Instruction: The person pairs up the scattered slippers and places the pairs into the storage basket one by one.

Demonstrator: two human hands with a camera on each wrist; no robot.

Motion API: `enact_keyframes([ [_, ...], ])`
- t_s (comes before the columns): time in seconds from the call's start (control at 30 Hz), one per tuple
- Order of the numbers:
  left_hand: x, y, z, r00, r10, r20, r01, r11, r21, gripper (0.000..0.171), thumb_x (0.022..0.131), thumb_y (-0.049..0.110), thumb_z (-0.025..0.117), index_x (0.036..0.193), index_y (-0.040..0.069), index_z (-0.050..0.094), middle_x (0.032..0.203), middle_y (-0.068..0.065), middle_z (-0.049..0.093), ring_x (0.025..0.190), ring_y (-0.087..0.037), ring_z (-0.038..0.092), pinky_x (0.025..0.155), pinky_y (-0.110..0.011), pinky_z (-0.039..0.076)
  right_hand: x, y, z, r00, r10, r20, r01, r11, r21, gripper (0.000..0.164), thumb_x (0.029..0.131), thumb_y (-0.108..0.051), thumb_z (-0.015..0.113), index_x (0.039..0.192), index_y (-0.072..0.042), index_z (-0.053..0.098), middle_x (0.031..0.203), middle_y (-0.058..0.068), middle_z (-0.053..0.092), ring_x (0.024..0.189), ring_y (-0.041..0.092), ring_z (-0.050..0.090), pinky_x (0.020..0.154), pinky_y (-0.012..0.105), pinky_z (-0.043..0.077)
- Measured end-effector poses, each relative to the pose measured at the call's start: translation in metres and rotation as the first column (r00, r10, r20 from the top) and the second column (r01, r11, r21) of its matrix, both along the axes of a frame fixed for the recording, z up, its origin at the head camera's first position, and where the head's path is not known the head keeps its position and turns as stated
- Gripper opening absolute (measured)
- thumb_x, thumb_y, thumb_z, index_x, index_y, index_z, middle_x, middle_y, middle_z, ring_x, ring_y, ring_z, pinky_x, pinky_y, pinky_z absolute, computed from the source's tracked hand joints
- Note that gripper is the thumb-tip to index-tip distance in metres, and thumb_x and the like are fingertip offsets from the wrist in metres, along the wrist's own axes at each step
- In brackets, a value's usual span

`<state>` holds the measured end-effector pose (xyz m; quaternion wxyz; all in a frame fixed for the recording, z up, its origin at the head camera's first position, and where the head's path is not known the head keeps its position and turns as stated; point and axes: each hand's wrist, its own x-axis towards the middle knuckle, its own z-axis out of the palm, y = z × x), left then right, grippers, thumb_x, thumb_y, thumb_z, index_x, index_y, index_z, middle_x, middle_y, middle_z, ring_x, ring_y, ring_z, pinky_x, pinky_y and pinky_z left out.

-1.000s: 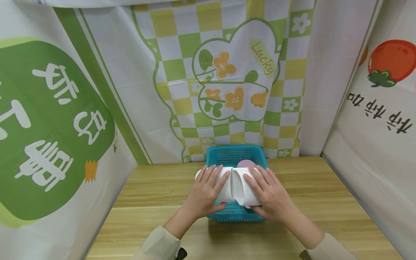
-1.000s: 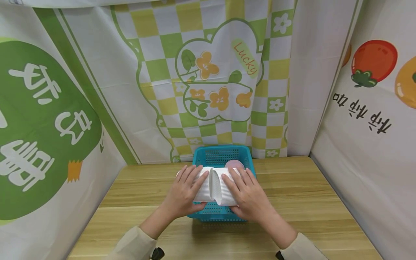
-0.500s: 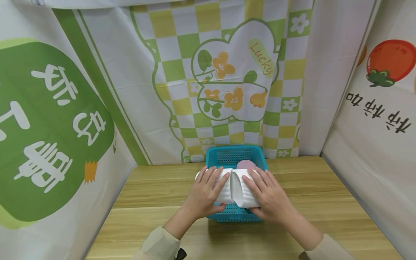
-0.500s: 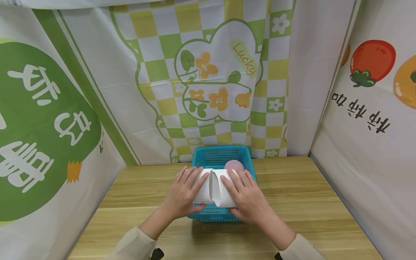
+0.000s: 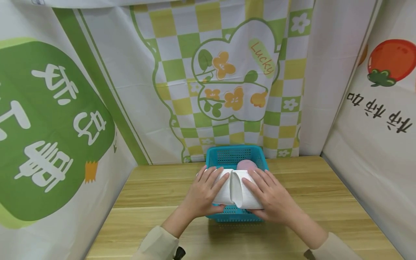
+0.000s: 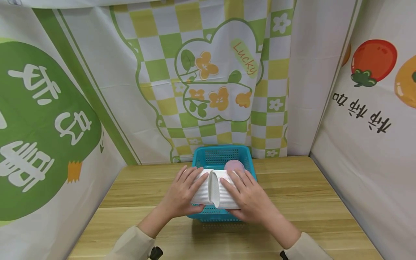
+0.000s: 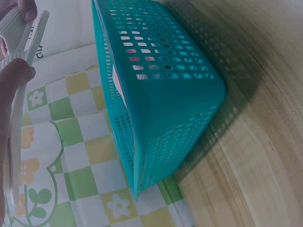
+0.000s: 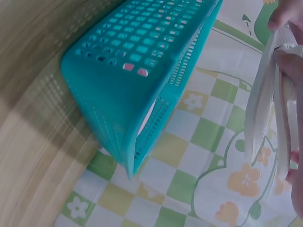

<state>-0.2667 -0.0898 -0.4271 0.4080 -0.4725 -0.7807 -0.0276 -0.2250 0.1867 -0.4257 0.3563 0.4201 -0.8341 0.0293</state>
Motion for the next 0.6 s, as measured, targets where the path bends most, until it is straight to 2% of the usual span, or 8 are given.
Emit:
enact_keyframes([
  [0.3, -0.005, -0.003, -0.001, 0.998, -0.058, 0.030, 0.058, 0.998, -0.001, 0.098, 0.060, 0.056, 0.075, 0.140, 0.006, 0.047, 0.135, -0.018, 0.051, 0.119, -0.035, 0.048, 0.108, -0.054, 0.030, 0.000, 0.010, 0.004, 0.996, 0.084, 0.030, -0.086, 0.993, 0.085, 0.096, 0.067, -0.049, 0.084, 0.145, -0.011, 0.042, 0.146, 0.024, 0.040, 0.128, 0.041, 0.042, 0.099, 0.057, 0.040],
  [0.6, -0.007, -0.003, -0.001, 0.995, -0.070, 0.067, 0.072, 0.997, -0.028, 0.099, 0.060, 0.059, 0.074, 0.141, 0.007, 0.046, 0.137, -0.016, 0.050, 0.121, -0.034, 0.048, 0.110, -0.052, 0.029, 0.001, 0.012, 0.006, 0.986, 0.159, 0.042, -0.163, 0.980, 0.116, 0.096, 0.063, -0.045, 0.086, 0.144, -0.014, 0.045, 0.146, 0.026, 0.038, 0.128, 0.043, 0.041, 0.098, 0.057, 0.041],
])
